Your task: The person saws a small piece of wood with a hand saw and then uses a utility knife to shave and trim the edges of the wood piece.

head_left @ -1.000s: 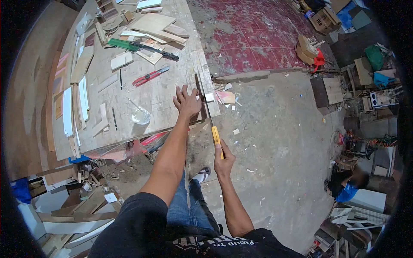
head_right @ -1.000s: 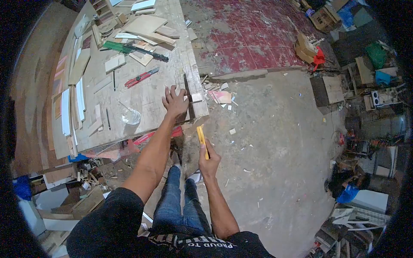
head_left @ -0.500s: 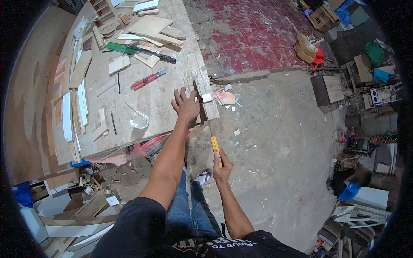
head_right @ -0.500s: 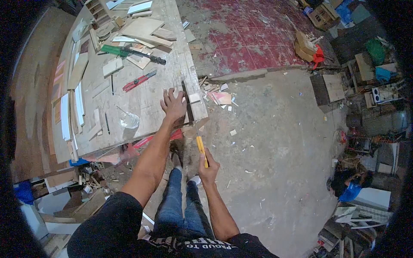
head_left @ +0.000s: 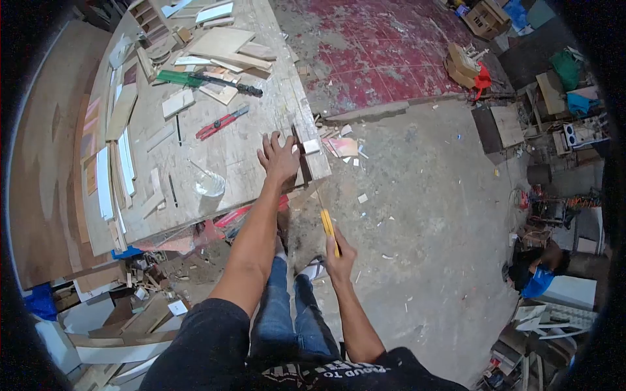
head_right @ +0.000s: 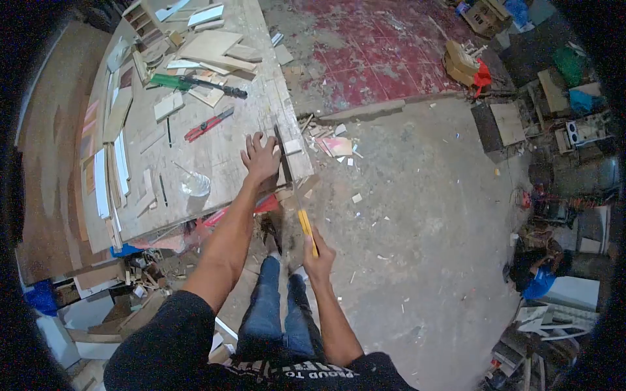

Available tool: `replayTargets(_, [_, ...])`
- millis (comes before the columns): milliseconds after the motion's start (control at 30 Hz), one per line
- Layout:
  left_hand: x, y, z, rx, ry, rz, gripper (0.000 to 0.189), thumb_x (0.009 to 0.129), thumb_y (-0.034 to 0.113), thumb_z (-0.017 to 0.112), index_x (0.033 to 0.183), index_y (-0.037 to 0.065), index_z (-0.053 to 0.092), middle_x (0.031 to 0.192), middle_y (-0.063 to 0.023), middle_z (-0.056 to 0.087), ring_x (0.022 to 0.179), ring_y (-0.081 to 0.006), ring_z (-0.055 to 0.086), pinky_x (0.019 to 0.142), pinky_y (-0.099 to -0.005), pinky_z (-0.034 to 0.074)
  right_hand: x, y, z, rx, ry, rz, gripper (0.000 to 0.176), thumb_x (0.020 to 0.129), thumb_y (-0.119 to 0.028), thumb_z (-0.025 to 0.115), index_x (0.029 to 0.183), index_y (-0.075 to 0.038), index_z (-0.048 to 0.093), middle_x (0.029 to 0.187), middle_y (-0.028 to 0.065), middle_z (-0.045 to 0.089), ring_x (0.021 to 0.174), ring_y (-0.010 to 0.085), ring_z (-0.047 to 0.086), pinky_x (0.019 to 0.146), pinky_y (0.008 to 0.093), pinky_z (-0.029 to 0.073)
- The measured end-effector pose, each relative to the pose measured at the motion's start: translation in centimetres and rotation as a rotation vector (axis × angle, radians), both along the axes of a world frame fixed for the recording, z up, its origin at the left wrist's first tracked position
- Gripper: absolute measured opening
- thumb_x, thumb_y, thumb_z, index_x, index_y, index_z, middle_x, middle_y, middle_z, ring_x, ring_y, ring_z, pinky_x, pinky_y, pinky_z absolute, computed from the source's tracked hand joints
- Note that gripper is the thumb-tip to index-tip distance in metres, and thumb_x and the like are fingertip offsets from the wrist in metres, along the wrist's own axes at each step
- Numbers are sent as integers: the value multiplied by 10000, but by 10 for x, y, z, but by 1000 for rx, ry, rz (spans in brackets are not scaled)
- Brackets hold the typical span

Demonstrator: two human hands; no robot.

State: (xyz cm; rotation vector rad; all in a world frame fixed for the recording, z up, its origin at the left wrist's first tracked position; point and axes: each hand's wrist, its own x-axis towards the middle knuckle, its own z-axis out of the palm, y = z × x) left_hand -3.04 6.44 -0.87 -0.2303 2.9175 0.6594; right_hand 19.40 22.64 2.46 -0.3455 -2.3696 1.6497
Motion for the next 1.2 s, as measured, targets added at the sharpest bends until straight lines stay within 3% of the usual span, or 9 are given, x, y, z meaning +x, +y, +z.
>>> replayTargets(200, [2,6,-8,21,96,-9,376,905,349,576,1259,227,536,1517,-171,248,1459,-456,47,1091,-710,88,20,19,17,-82,-114,20,349,910,-116,649,1208,64,638,1095,235,697,973,234,697,837,297,527])
replayTargets(333, [-18,31,-8,18,126,-85,417,912,379,559,1290,210,524,1529,-180,246,1459,-461,51,1103,-693,103,7,32,16,-75,-130,-15,341,924,-114,642,1218,59,635,1127,210,694,1027,212,667,911,301,494])
replayTargets(533, [-28,38,-2,0,69,-93,468,905,359,570,1336,189,506,1559,-181,222,1468,-450,54,1108,-694,80,12,38,-9,-114,-162,-64,337,944,-124,626,1229,55,632,942,83,698,760,108,602,688,244,485])
replayTargets(600, [-28,39,-2,0,79,-86,469,905,357,569,1337,187,505,1555,-177,230,1469,-446,62,1106,-696,84,16,36,-2,-203,-216,-82,343,927,-123,629,1214,66,630,1153,240,675,1060,263,667,941,323,492])
replayTargets(800, [-34,32,-8,-18,83,-129,456,907,344,563,1331,184,516,1545,-164,250,1470,-434,72,1103,-696,101,-61,18,15,-97,-60,-31,332,918,-106,633,1199,70,636,1101,259,687,988,236,690,877,317,514])
replayTargets(833, [-37,34,-7,-19,78,-114,453,908,341,562,1330,184,519,1547,-160,248,1471,-428,72,1104,-694,104,-52,19,3,-14,43,-48,325,918,-102,628,1197,65,640,1043,256,702,901,217,700,807,304,524])
replayTargets(933, [-35,37,-1,-6,40,-90,450,911,342,558,1331,184,520,1549,-154,247,1476,-413,71,1106,-688,102,3,36,-1,-17,-77,-22,323,928,-116,621,1195,67,639,1020,236,714,856,211,698,767,291,524])
replayTargets(1067, [-34,37,-8,-10,50,-108,425,918,347,553,1314,197,514,1540,-156,256,1474,-416,72,1099,-699,99,-50,29,5,-41,-56,-29,317,918,-86,626,1200,58,647,1066,238,704,934,205,695,820,314,527])
replayTargets(1200, [-34,36,-10,-18,50,-107,399,923,356,548,1295,216,511,1533,-156,257,1473,-423,68,1095,-707,95,-38,28,0,-49,-24,-38,323,918,-92,629,1204,56,645,1096,244,694,1012,223,685,884,325,516])
